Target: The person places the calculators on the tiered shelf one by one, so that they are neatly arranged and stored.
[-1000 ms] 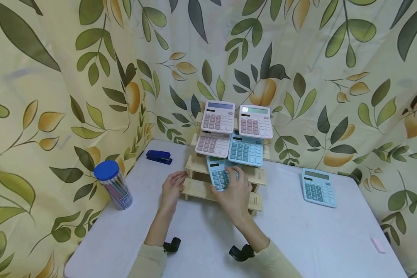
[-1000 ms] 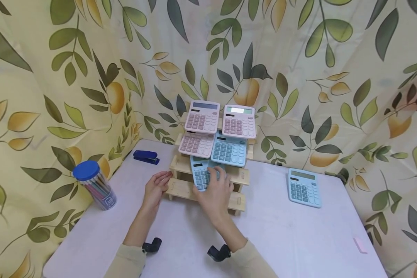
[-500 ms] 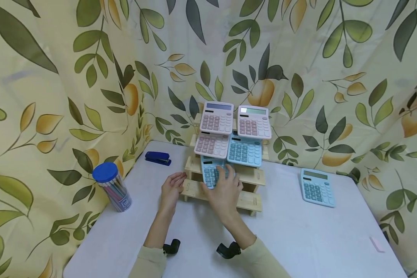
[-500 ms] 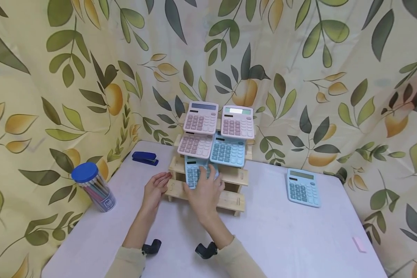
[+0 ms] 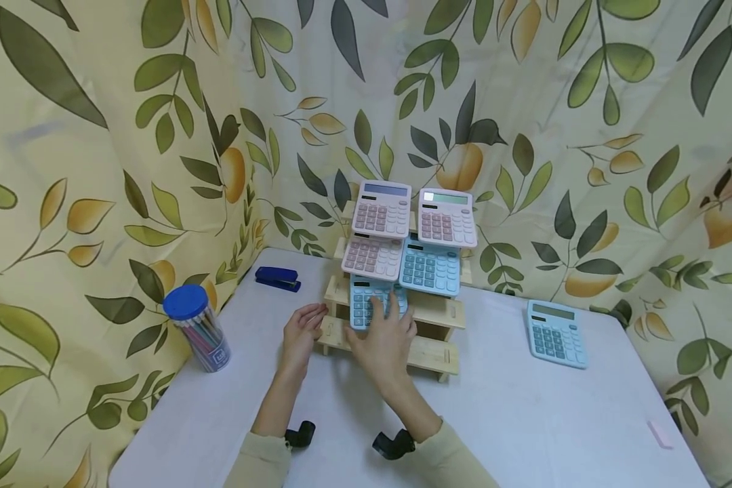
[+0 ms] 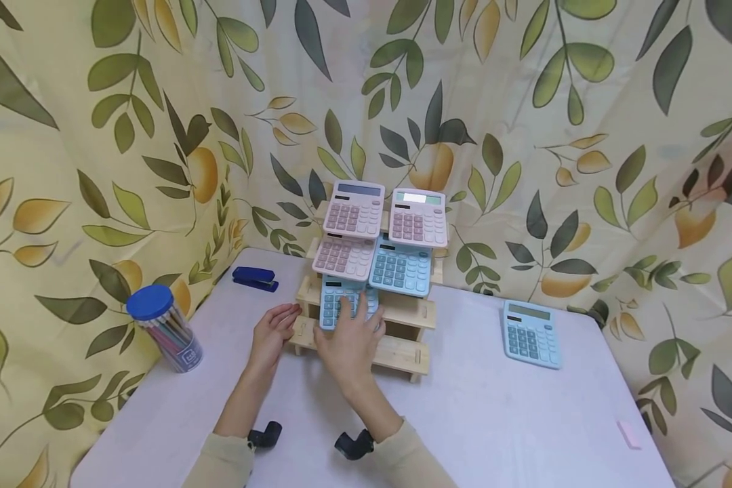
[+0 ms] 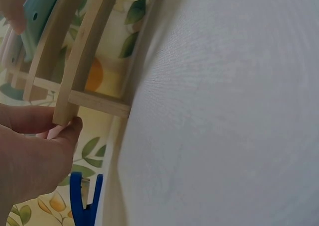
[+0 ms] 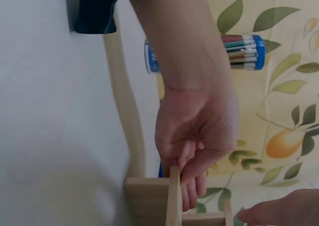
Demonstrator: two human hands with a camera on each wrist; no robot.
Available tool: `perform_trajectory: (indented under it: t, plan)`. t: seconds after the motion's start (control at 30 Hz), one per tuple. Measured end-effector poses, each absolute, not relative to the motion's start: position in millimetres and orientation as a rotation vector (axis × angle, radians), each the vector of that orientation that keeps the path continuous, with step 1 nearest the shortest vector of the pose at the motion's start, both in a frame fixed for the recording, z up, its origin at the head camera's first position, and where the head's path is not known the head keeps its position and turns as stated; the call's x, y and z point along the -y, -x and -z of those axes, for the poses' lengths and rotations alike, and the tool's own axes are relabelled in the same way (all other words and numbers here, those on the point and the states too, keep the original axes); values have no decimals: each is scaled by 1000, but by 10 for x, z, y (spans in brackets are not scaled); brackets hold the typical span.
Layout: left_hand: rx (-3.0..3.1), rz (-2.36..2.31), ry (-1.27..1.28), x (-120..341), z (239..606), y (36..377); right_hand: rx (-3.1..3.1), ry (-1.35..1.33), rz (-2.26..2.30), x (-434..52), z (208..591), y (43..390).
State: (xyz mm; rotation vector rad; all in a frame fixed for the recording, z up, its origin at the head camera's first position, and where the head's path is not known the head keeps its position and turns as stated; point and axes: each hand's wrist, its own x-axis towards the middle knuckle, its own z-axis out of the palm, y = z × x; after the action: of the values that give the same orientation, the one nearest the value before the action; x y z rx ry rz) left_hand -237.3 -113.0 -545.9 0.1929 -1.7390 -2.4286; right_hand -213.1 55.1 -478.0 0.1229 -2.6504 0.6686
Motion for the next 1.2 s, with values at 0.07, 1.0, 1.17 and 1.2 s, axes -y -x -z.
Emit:
perform_trajectory:
  t: [0.07,1.0,1.17,1.2]
  plan:
    - [1746,2430,-201,1130,5466,2364,2661,-118,-653,-538,4807,2132]
    - [1779,2403,-226,1115,5410,2354,2685,-218,-691,-358,4773,2101]
    - [1771,2406,-221,1127,5427,2365,2687,-230,-653,-427,4749,2076]
    - [1774,2405,-224,1130,5426,2365,2693,-229,-637,-446,4741,2067]
